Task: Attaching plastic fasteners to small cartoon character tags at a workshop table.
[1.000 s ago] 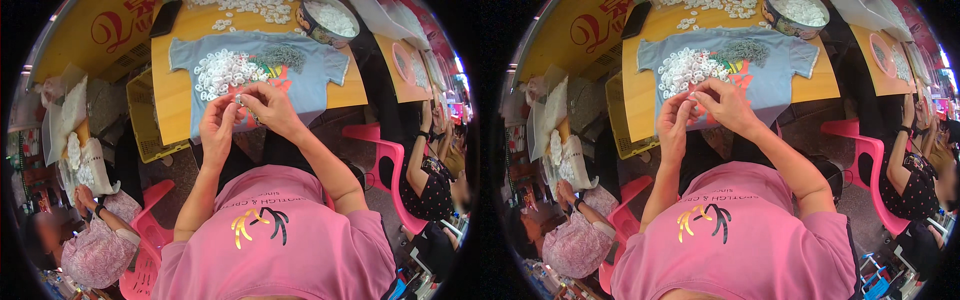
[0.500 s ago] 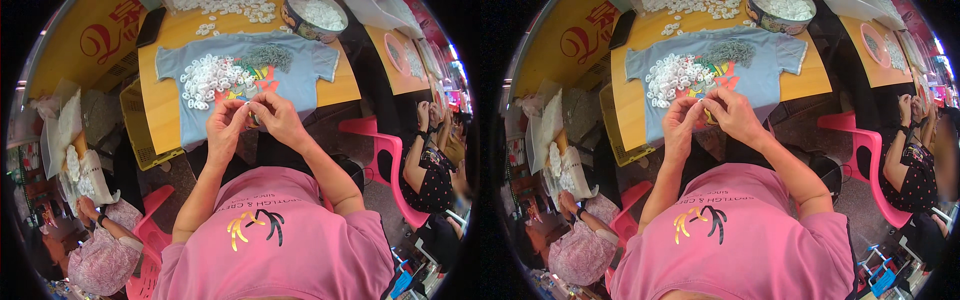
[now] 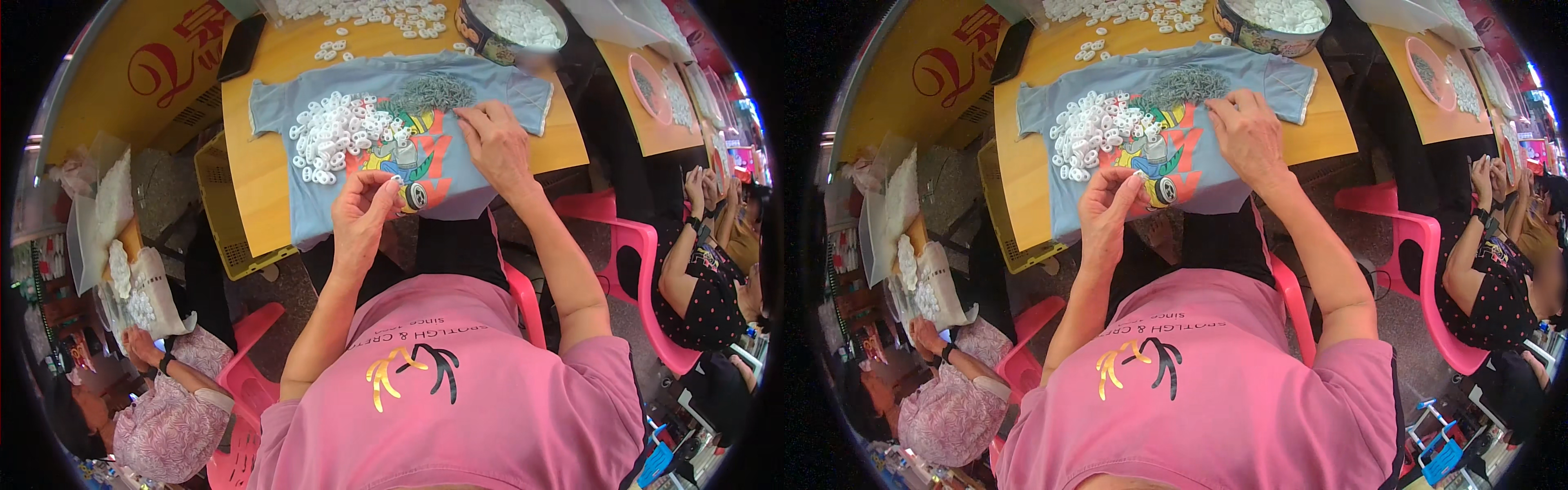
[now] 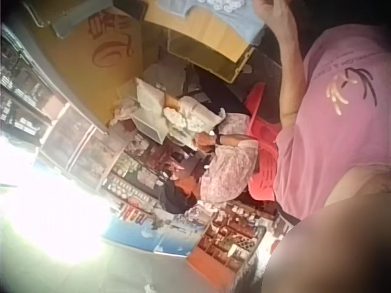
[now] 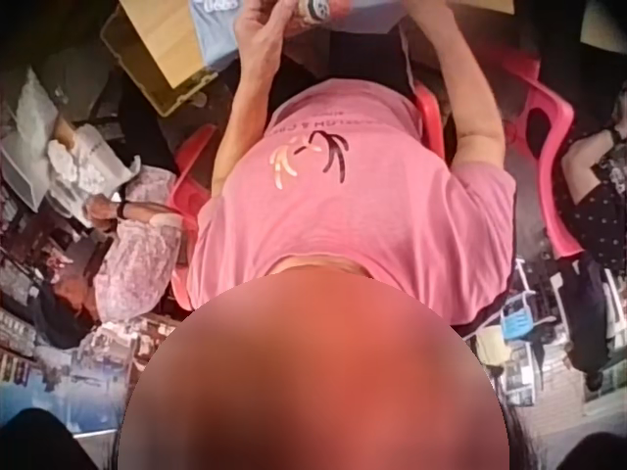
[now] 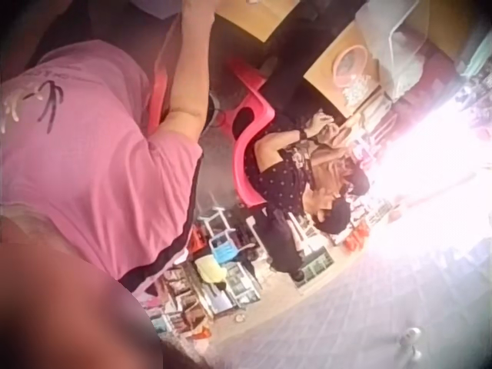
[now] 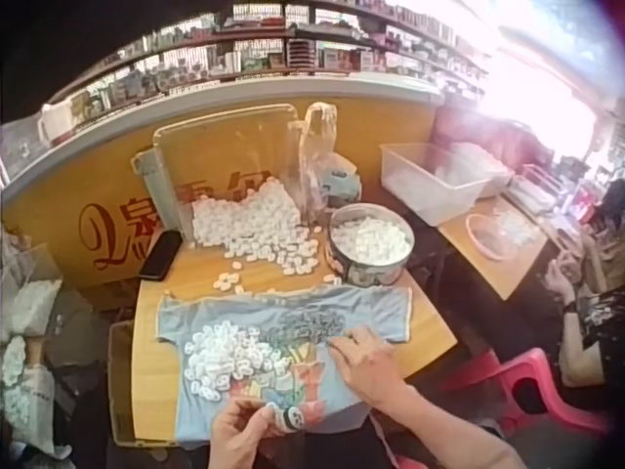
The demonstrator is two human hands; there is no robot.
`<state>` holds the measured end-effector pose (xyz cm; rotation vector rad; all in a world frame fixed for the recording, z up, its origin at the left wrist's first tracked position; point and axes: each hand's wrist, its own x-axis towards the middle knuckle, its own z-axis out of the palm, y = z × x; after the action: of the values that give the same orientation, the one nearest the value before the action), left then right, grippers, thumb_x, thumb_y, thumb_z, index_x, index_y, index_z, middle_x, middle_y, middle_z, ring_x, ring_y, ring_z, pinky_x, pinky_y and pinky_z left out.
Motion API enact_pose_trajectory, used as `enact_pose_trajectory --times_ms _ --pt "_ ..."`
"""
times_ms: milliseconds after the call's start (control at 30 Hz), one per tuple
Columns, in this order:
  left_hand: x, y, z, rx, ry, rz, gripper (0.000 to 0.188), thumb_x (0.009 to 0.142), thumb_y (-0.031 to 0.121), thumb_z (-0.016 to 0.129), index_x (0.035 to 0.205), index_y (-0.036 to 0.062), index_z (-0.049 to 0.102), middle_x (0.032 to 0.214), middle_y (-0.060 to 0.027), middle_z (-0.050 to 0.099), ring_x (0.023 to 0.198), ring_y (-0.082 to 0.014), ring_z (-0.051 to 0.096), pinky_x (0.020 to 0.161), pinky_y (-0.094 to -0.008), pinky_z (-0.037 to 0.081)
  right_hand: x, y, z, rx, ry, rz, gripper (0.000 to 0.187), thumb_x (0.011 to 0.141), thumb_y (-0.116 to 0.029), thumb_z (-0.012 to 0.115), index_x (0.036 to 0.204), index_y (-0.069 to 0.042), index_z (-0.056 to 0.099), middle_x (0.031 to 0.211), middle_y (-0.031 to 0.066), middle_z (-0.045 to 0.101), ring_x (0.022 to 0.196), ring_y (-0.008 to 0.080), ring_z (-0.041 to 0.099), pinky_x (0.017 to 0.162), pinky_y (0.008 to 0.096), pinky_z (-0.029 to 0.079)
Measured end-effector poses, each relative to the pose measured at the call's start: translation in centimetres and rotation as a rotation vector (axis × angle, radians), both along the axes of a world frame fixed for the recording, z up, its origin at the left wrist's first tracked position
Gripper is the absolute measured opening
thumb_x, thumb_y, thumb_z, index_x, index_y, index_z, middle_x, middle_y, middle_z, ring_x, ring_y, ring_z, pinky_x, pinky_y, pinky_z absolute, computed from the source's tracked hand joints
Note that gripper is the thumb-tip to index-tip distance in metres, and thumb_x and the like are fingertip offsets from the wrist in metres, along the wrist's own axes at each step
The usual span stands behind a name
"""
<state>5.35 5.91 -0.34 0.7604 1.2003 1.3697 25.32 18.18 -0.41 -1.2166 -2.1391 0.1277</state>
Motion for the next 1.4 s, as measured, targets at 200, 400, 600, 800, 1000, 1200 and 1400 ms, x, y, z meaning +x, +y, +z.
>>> enact_pose_trajectory --times_ms 200,400,600,800,1000,1200,1400 --pt "-0.3 -0.1 0.2 -0.017 -0.018 0.008 0.014 0.091 0.012 0.064 0.1 0.0022 0.059 0.084 -0.0014 0.063 0.072 -0.0053 0.06 0.064 -0.0192 0.048 0.5 -0.3 0.7 -0.038 0.013 0.029 0.009 0.081 -0.009 0.067 0.09 -0.007 0.066 0.093 0.0085 0.06 0.091 0.0283 0.058 0.075 0.0373 0.048" --pt "-0.4 -0.1 0.0 -0.02 -0.016 0.015 0.014 0.091 0.012 0.064 0.1 0.002 0.059 0.082 -0.0013 0.063 0.071 -0.0051 0.059 0.063 -0.0192 0.048 1.5 -0.5 0.7 -0.064 0.02 0.006 0.012 0.08 -0.008 0.067 0.092 -0.007 0.067 0.095 0.0086 0.059 0.092 0.0278 0.059 0.076 0.0369 0.047" --pt "-0.6 0.0 -0.2 -0.012 -0.003 -0.001 0.014 0.091 0.012 0.064 0.1 0.0022 0.059 0.082 -0.0017 0.063 0.069 -0.0052 0.058 0.062 -0.0193 0.048 1.0 -0.5 0.5 -0.065 -0.025 0.033 0.017 0.079 -0.008 0.068 0.096 -0.009 0.068 0.095 0.0083 0.059 0.091 0.0273 0.059 0.076 0.0368 0.048" --pt "-0.6 -0.1 0.0 -0.013 -0.012 -0.002 0.015 0.091 0.012 0.064 0.1 0.002 0.059 0.082 -0.0022 0.063 0.07 -0.0054 0.058 0.062 -0.0193 0.048 0.0 -0.6 1.4 -0.088 0.01 0.148 0.016 0.079 -0.008 0.069 0.096 -0.008 0.068 0.096 0.0083 0.058 0.089 0.0256 0.059 0.074 0.0357 0.049" --pt "-0.7 -0.1 -0.2 -0.001 -0.022 -0.006 0.015 0.091 0.011 0.064 0.101 0.0019 0.058 0.082 -0.0024 0.063 0.07 -0.0054 0.059 0.062 -0.0189 0.048 1.2 -0.3 1.1 -0.105 0.112 0.075 0.014 0.079 -0.008 0.069 0.094 -0.005 0.068 0.096 0.0087 0.059 0.087 0.0249 0.06 0.072 0.0358 0.049" --pt "-0.7 -0.1 -0.3 -0.001 -0.029 -0.007 0.015 0.091 0.011 0.064 0.101 0.0018 0.058 0.082 -0.0023 0.063 0.071 -0.0054 0.059 0.062 -0.019 0.049 0.7 -0.5 1.3 -0.057 -0.004 0.139 0.011 0.079 -0.01 0.07 0.089 -0.005 0.067 0.088 0.0091 0.06 0.087 0.0265 0.06 0.074 0.0357 0.049" --pt "-0.9 -0.1 -0.4 -0.002 -0.032 -0.016 0.015 0.091 0.012 0.064 0.101 0.0021 0.058 0.081 -0.0023 0.063 0.071 -0.0058 0.06 0.062 -0.0193 0.05 -0.5 -0.5 0.9 -0.065 -0.06 0.143 0.011 0.08 -0.012 0.069 0.087 -0.005 0.066 0.086 0.0094 0.06 0.086 0.0278 0.059 0.073 0.0374 0.048"
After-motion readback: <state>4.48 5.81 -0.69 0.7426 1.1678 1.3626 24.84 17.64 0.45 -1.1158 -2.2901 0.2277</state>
